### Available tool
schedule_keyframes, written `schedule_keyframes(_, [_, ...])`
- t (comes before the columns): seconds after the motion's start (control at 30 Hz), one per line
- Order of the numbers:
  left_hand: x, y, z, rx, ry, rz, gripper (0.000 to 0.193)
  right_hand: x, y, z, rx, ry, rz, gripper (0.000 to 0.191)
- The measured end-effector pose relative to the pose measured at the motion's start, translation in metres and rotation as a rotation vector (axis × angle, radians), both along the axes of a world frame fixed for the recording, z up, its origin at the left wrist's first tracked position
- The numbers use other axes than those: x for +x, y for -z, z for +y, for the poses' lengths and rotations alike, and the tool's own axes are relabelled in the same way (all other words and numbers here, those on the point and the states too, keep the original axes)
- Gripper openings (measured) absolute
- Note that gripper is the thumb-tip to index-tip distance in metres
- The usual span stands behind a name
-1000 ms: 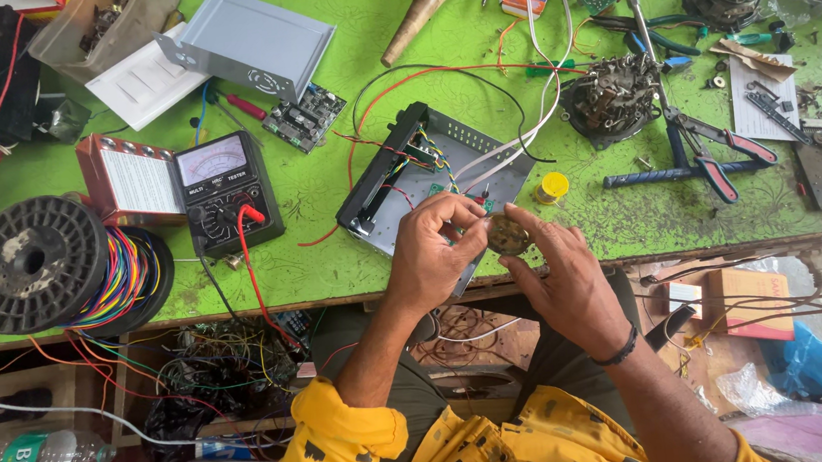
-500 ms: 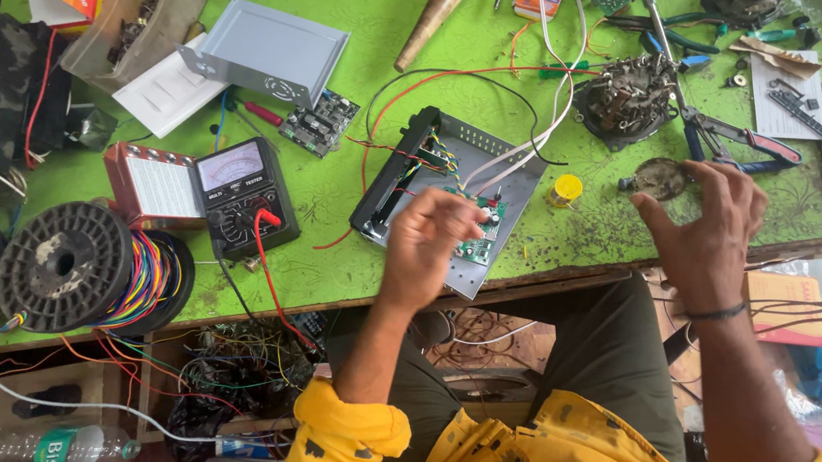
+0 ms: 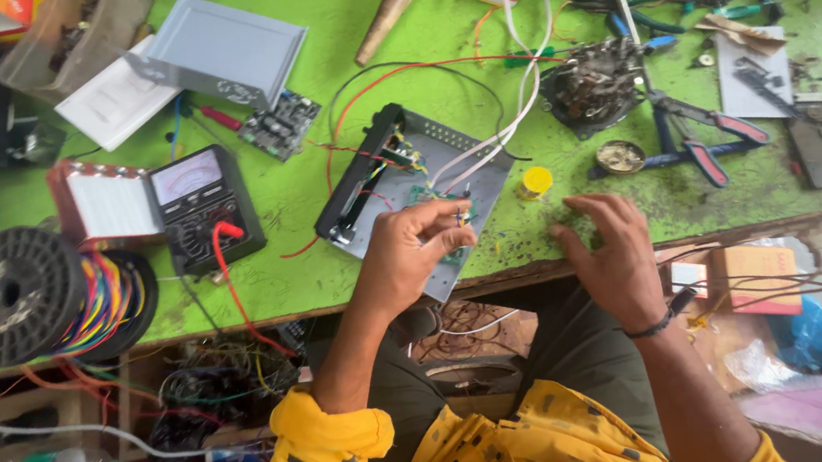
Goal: The person is repairing an electronic device by soldering components onto a circuit board. They use a soldering iron and pliers to attach and adjust parts, working within a metal casing on a cluttered workbench.
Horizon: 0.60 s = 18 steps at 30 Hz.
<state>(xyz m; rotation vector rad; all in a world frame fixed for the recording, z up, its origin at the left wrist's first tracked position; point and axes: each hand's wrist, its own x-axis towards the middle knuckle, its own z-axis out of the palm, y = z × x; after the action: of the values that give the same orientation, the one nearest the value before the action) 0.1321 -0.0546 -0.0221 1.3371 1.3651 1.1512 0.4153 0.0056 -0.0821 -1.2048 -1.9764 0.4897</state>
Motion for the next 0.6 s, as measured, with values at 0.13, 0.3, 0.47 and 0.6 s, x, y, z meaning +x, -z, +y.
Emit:
schedule_keyframes(0.13, [0.006, 0.006, 0.004, 0.057, -0.068, -0.064, 0.018, 0.089, 0.003, 0.014, 0.174, 0.308, 0.380, 0.018])
schedule_keyframes(0.3, [-0.001, 0.015, 0.001, 0.107, -0.081, -0.008, 0.016, 0.261, -0.025, 0.049, -0.320, 0.684, 0.512, 0.015])
schedule_keyframes(0.47, [-0.002, 0.018, -0.003, 0.217, -0.101, -0.065, 0.015, 0.311, -0.017, 0.067, -0.528, 0.622, 0.562, 0.013])
schedule_keyframes(0.6, [-0.012, 0.019, -0.005, 0.246, -0.292, -0.303, 0.018, 0.290, -0.007, 0.061, -0.511, 0.627, 0.644, 0.013])
